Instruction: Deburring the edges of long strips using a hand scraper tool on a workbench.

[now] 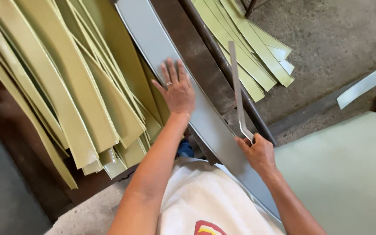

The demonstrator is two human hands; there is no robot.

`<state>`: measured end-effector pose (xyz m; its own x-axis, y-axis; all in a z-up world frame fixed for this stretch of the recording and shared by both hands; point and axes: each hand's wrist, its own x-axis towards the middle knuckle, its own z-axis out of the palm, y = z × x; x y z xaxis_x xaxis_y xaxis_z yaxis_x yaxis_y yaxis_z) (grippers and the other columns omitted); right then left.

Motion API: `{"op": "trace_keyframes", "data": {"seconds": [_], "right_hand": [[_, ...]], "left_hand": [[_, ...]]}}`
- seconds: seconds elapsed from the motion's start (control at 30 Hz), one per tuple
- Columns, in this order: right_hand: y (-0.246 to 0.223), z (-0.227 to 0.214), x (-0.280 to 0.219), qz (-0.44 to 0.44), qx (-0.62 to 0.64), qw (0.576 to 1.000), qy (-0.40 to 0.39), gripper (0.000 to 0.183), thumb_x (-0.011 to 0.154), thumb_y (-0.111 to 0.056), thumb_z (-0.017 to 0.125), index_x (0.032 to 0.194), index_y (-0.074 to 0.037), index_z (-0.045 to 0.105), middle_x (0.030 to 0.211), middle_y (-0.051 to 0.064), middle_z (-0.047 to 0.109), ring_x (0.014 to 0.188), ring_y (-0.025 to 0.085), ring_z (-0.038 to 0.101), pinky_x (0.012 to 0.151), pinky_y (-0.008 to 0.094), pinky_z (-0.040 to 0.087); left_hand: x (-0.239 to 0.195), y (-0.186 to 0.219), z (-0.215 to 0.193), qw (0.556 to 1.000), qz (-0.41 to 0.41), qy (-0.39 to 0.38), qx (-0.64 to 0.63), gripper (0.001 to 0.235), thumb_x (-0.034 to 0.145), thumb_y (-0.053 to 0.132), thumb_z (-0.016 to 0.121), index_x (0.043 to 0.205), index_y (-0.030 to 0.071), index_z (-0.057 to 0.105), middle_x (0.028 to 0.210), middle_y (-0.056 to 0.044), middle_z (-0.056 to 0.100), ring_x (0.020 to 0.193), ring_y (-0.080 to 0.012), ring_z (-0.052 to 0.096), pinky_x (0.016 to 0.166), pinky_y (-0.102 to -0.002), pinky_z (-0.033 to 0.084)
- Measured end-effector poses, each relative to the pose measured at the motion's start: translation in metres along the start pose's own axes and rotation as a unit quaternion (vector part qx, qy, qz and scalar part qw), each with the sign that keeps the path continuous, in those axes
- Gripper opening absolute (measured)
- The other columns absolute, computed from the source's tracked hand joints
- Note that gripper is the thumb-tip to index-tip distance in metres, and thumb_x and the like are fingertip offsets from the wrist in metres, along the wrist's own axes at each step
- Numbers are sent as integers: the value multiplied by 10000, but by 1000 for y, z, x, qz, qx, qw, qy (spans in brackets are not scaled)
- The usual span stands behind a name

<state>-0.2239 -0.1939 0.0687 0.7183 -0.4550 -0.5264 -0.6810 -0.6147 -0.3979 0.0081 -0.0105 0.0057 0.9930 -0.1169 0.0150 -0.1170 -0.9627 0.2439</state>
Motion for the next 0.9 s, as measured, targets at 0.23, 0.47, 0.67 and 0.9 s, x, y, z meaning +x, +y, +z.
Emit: {"op": "trace_keyframes", "data": {"seconds": [0.23,0.47,0.67,0.9], "right_hand": [[27,11,-1,105,55,991,-57,616,857,-534,792,764,52,627,687,193,667,644,343,630,611,465,526],[-32,-48,24,-81,105,991,14,409,939,-417,696,1059,-27,672,710,48,583,602,170,548,538,379,472],[-94,-64,31,69,264,939,-207,467,1011,-413,514,1325,-98,658,589,-4,466,467,105,427,413,309,382],[-99,-117,41,72,410,898,-145,426,1064,-409,462,1221,-59,649,578,-27,386,431,83,361,376,279,310]], "left_hand": [[50,-11,-16,998,-6,-35,42,552,1088,357,427,1603,167,366,1709,-84,184,1589,-329,84,1189,-772,24],[65,-28,13,999,19,6,45,582,1091,307,444,1646,192,312,1727,-47,136,1594,-300,75,1225,-717,73],[65,-24,0,998,25,-7,50,583,1082,332,470,1639,272,309,1719,-82,122,1589,-330,89,1230,-703,100],[63,-25,4,996,46,28,66,566,1096,322,481,1640,274,328,1719,-106,166,1594,-348,138,1252,-673,114]]}}
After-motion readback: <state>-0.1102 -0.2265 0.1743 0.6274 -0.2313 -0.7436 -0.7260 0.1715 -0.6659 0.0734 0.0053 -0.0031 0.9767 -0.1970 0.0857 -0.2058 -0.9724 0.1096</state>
